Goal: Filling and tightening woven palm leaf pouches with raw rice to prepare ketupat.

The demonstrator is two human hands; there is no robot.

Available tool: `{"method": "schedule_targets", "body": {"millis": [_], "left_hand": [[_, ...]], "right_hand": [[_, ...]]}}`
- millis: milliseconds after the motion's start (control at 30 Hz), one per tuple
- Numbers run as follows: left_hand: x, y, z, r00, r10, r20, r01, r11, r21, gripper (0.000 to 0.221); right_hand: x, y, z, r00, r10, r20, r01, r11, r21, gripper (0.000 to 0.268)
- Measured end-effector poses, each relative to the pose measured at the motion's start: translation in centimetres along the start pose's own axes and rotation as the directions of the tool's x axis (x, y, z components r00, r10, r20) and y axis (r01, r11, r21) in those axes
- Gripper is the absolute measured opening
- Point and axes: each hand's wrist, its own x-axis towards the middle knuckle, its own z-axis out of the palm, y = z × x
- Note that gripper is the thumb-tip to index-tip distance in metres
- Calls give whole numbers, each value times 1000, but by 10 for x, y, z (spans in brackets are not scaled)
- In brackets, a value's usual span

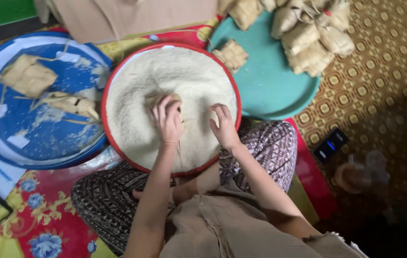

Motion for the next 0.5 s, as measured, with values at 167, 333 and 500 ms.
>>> {"method": "schedule_targets", "body": {"millis": [167, 333, 500], "left_hand": [[-16, -14, 13, 999, 16, 46, -21, 992, 121, 30], [-12, -14, 12, 998, 49, 34, -54, 989, 135, 35], [-13, -15, 11, 997, 42, 70, -54, 981, 184, 35]], "right_hand": [[-66, 91, -69, 965, -113, -236, -10, 885, -466, 23], [-144, 178, -154, 834, -2, -551, -288, 851, -439, 23], [-230, 277, -147, 522, 680, -515, -797, 604, -12, 77]]}}
